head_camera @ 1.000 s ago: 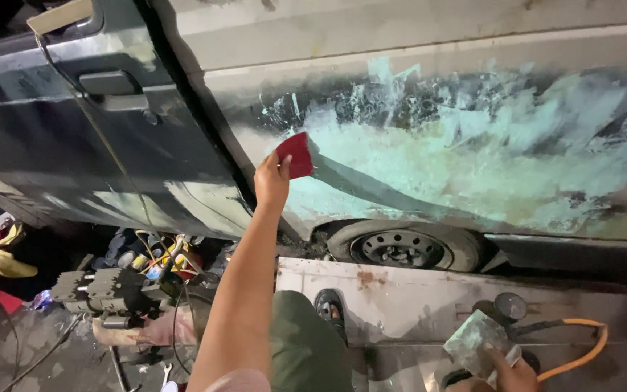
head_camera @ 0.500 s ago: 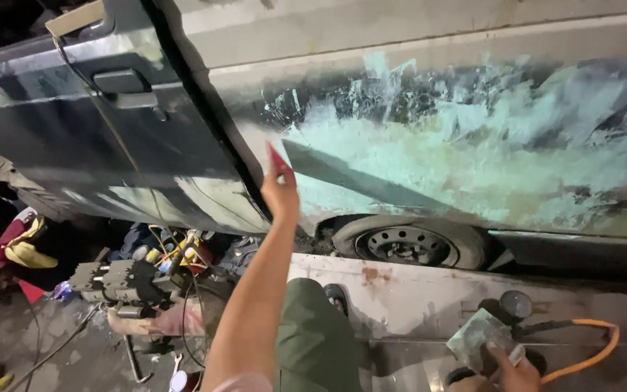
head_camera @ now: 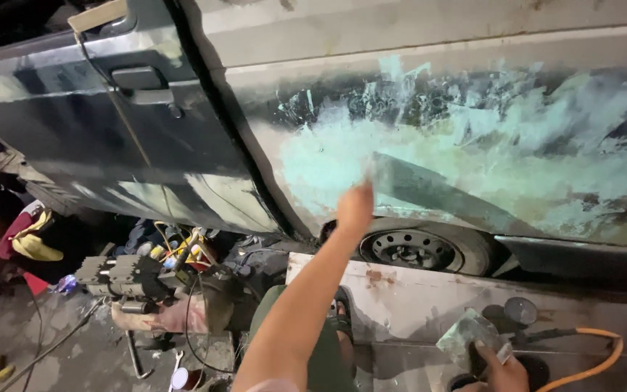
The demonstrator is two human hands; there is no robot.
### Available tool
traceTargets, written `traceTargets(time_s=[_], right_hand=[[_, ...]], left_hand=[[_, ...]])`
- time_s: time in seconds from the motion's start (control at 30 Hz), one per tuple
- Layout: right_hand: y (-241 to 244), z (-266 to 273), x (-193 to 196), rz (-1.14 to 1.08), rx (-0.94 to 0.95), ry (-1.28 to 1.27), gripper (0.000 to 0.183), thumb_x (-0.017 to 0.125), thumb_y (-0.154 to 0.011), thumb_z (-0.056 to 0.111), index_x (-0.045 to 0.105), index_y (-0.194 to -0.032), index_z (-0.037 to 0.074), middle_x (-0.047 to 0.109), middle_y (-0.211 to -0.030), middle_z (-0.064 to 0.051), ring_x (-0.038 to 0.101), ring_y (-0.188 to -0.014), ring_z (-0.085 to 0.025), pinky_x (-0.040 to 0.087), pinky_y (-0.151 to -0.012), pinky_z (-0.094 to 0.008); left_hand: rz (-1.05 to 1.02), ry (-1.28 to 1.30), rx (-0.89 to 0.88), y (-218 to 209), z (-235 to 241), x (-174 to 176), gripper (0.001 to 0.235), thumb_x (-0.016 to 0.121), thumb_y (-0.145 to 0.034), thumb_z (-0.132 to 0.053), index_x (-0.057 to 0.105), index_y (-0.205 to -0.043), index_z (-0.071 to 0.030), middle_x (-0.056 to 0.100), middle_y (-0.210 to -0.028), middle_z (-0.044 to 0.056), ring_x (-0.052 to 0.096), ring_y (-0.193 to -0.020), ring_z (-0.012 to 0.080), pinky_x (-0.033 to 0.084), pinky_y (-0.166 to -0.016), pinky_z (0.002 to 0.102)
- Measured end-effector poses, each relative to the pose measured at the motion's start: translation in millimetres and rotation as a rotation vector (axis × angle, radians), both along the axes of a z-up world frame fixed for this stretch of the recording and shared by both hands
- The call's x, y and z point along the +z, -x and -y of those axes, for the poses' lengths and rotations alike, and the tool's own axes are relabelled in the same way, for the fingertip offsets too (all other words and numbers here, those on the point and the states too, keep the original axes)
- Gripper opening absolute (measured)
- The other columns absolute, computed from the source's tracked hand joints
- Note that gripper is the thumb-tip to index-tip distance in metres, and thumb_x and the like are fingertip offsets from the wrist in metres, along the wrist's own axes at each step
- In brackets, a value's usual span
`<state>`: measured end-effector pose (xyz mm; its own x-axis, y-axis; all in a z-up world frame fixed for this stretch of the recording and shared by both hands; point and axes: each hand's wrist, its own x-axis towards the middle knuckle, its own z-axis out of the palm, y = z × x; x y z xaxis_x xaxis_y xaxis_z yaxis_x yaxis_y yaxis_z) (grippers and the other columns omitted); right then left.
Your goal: The person applies a light green body filler to a car's side panel using a red spreader and a metal scraper. They smooth the filler across the surface, then use a spray gun to apply a liquid over the area while continuing to spread the material.
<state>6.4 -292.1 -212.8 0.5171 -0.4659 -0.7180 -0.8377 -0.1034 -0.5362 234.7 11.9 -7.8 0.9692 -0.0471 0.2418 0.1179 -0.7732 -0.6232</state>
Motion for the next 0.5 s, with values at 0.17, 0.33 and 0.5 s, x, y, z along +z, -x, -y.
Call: traceTargets(time_s=[0.17,0.33,0.5], right_hand=[[30,20,-119,0.785,0.343,0.949,0.03,0.075,-0.089,0.026,0.079,-0.119,0.031,0.067,-0.09,-0.02,0.066,-0.081,-0.038,0.059,-0.078,-0.046],[24,81,-157,0.835,0.581,0.708,0.059,0.073,-0.079,0.01,0.071,-0.134,0.031,0.067,-0.117,-0.014,0.066,-0.106,-0.031,0.052,-0.093,-0.038],[32,28,-42,1.104,0.674,0.64,0.07,0.056,-0.068,-0.008,0.069,-0.133,0.016,0.068,-0.134,-0.024,0.067,-0.117,-0.044,0.054,-0.102,-0.045]], left_hand=[[-0.549,1.264,-0.471,78,30,-38,0.029,0.042,-0.11,-0.024,0.064,-0.113,-0.006,0.06,-0.063,0.01,0.053,-0.044,0.0269,0.041,-0.041,0.041],[-0.522,1.945,-0.166,131,17,-78,0.032,0.049,-0.107,-0.034,0.064,-0.113,-0.007,0.068,-0.098,0.012,0.066,-0.086,0.0278,0.053,-0.069,0.04],[-0.427,2.193,-0.172,191,7,-73,0.038,0.052,-0.101,-0.044,0.064,-0.101,-0.008,0.067,-0.089,0.007,0.067,-0.08,0.0184,0.058,-0.07,0.034]])
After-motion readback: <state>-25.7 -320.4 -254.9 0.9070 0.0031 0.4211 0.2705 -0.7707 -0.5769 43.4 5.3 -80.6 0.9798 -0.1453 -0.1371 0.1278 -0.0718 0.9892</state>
